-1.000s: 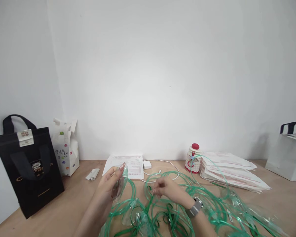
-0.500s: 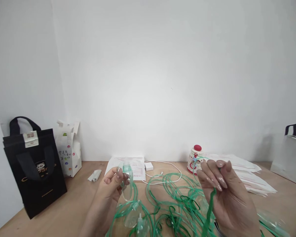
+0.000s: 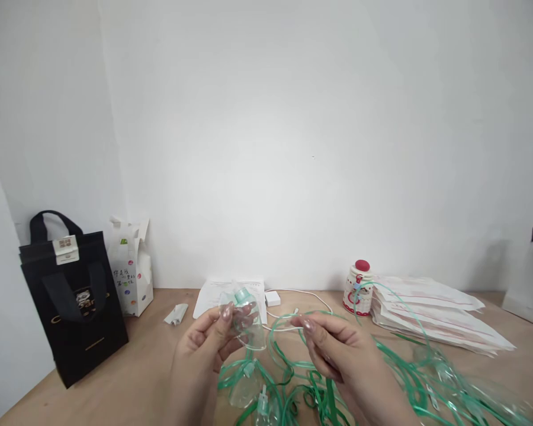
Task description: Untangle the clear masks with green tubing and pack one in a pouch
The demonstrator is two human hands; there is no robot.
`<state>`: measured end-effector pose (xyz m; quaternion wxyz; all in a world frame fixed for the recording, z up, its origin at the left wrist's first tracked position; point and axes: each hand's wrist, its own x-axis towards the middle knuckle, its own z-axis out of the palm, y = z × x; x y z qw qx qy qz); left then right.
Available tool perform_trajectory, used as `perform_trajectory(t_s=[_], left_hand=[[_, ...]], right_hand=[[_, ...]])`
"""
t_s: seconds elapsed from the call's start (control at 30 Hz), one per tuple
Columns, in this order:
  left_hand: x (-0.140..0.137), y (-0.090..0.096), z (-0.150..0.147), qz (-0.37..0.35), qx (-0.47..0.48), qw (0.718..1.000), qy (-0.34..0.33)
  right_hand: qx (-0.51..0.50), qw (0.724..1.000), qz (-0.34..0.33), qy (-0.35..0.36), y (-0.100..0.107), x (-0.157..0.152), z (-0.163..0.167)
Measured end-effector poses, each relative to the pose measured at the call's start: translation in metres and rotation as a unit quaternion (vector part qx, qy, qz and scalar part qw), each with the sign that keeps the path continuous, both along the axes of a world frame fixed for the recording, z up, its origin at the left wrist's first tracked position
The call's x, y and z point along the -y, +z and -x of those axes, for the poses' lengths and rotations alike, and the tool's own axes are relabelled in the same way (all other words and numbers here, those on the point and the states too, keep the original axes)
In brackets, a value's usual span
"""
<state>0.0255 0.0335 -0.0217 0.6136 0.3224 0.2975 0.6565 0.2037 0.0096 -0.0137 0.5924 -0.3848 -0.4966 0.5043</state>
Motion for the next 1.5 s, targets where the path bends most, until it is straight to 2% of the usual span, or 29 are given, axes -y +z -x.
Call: perform_trajectory(t_s=[0.13,0.2,0.3,0.37,0.5,0.63,0.7,0.77,0.83,0.93,1.0,1.07,1.17,1.33,1.4,1.5], left_hand=[[0.004,0.001,0.0,-0.042,-0.065,0.997,-0.02],[0.007,0.001,0.001,-0.049,-0.102,0.991,-0.073],[0.01,0.001,0.0,-0.025,-0.097,0.98,-0.172],[0.01,0.0,0.0,-0.015,-0.089,0.975,-0.201],[0.008,-0.001,0.002,-0.012,-0.131,0.975,-0.179],[0.003,-0.003,0.003,-0.012,-0.173,0.969,-0.173],[0.002,-0.003,0.003,-0.007,-0.166,0.971,-0.172],[0.002,-0.001,0.002,-0.013,-0.137,0.976,-0.167],[0.003,0.001,0.0,-0.064,-0.087,0.982,-0.155],[0.007,0.001,-0.005,-0.171,-0.061,0.974,-0.136],[0.009,-0.003,-0.009,-0.188,-0.11,0.971,-0.096],[0.009,-0.008,-0.012,-0.173,-0.171,0.969,-0.034],[0.006,-0.012,-0.012,-0.145,-0.207,0.967,0.026],[-0.001,-0.005,-0.002,-0.068,-0.111,0.988,0.079],[-0.002,-0.001,0.001,-0.056,-0.08,0.992,0.078],[-0.001,0.002,0.001,-0.043,-0.042,0.998,0.032]], right_hand=[[0.039,0.999,-0.032,0.001,0.002,0.001,-0.002],[0.074,0.996,-0.049,0.013,0.002,0.002,-0.001],[0.126,0.987,-0.065,0.078,0.0,0.001,0.001],[0.141,0.979,-0.053,0.136,-0.002,-0.001,0.002],[0.145,0.964,-0.026,0.221,0.001,0.0,0.004],[0.086,0.95,-0.013,0.3,0.005,0.002,0.009],[0.062,0.956,-0.005,0.286,0.003,0.002,0.012],[0.034,0.973,-0.007,0.226,0.0,0.001,0.015],[-0.036,0.984,-0.007,0.175,-0.003,0.001,0.017],[-0.188,0.971,0.032,0.148,-0.006,0.0,0.022],[-0.262,0.951,0.071,0.148,-0.007,-0.001,0.026],[-0.294,0.938,0.107,0.152,-0.009,-0.003,0.031],[-0.279,0.943,0.131,0.125,-0.012,-0.006,0.037],[-0.247,0.96,0.125,0.048,-0.015,-0.009,0.032],[-0.246,0.963,0.108,0.02,-0.015,-0.007,0.026],[-0.243,0.967,0.074,0.023,-0.011,-0.003,0.018]])
